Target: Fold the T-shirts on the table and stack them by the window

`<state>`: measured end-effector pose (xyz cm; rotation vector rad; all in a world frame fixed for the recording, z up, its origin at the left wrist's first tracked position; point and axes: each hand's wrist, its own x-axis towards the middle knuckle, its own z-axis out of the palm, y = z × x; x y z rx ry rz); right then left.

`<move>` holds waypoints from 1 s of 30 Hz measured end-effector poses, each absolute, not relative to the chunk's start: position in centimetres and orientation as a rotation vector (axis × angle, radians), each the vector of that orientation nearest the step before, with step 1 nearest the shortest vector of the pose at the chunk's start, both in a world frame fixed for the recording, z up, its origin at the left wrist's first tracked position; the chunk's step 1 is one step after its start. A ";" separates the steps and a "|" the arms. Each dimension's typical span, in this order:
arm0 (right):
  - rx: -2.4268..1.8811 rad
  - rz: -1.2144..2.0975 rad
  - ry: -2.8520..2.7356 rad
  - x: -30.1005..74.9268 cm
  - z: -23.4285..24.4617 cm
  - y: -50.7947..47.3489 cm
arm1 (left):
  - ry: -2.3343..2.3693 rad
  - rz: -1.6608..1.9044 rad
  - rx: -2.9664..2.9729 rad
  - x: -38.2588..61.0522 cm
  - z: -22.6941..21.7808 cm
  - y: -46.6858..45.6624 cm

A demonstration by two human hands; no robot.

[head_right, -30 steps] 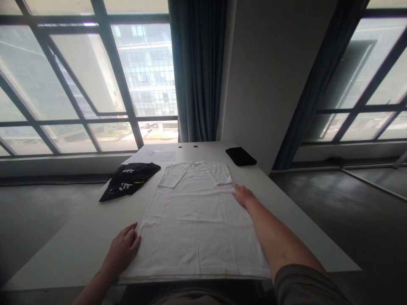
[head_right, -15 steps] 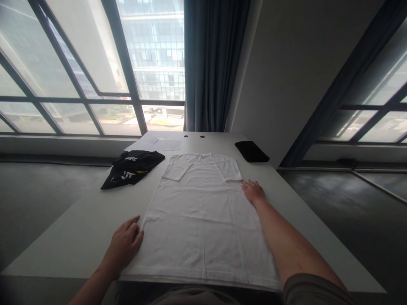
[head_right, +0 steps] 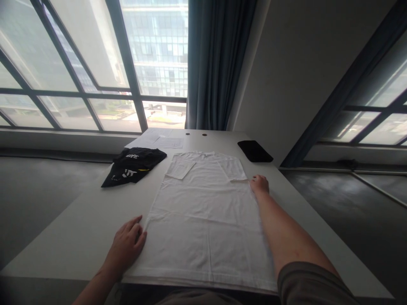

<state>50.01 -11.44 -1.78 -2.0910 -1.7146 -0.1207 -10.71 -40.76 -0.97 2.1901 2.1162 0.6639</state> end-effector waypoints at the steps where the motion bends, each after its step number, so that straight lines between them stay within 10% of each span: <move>1: -2.086 -0.117 -1.752 49.8 -1.9 -11.5 | 2.115 0.666 2.191 -10.7 -1.0 -40.8; 30: -1.703 0.220 -2.607 20.3 3.9 -7.5 | 1.931 0.780 1.957 -10.2 1.6 -41.1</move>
